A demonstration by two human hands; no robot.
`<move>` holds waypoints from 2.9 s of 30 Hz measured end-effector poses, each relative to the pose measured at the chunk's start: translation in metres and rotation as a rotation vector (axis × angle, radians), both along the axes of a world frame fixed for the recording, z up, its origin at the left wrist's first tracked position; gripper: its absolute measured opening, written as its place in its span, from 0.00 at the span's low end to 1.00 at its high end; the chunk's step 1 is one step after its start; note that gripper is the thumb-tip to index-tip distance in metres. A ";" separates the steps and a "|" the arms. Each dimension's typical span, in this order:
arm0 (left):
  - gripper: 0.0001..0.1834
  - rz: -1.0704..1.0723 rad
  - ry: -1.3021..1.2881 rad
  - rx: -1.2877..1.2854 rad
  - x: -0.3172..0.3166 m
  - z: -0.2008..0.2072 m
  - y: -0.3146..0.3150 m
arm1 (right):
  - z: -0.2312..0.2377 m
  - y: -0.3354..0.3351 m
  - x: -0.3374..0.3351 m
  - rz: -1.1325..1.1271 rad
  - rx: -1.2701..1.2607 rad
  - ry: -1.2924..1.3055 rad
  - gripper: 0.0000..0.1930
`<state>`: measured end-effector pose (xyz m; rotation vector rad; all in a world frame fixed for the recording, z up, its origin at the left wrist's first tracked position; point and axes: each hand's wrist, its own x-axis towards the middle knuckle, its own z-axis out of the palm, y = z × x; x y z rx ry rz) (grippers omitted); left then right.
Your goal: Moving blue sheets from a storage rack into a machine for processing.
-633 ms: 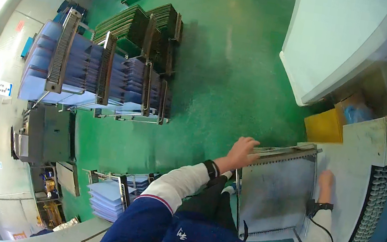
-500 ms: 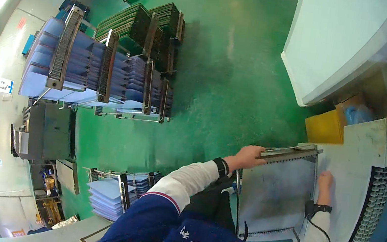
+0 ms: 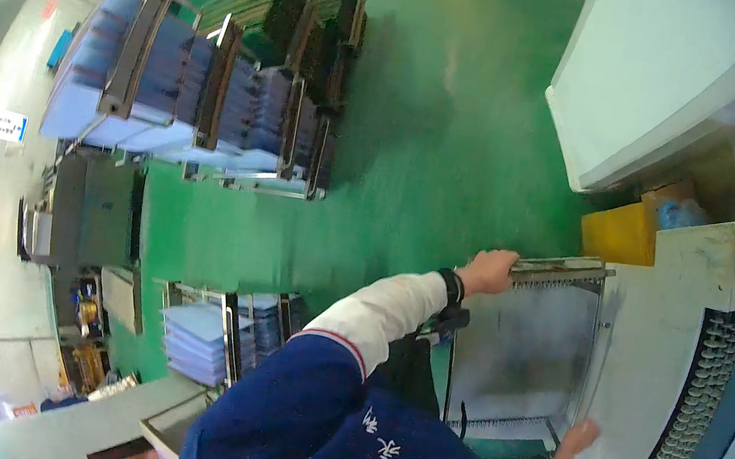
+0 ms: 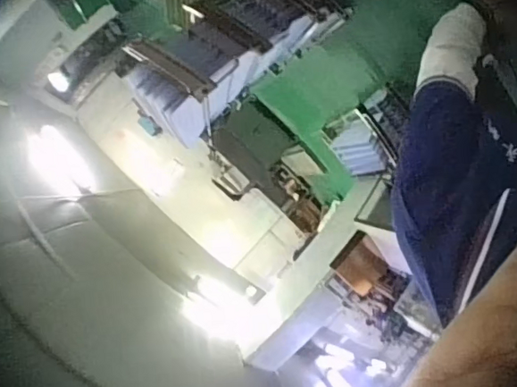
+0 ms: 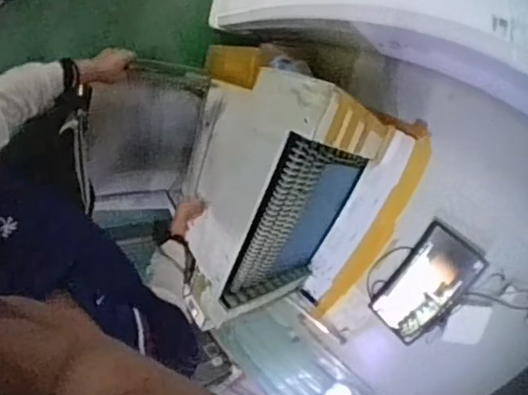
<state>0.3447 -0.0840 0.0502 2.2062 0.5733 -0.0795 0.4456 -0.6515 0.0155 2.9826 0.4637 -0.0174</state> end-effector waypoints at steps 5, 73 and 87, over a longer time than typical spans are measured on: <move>0.15 0.015 0.120 -0.082 0.005 -0.002 0.001 | 0.104 0.005 -0.124 -0.928 0.028 0.200 0.32; 0.20 2.633 -0.689 0.431 -0.847 0.255 0.023 | 0.147 0.969 -0.699 0.994 0.265 1.837 0.19; 0.22 2.882 -0.662 0.786 -0.882 0.288 0.041 | 0.145 1.021 -0.914 1.184 -0.049 1.897 0.23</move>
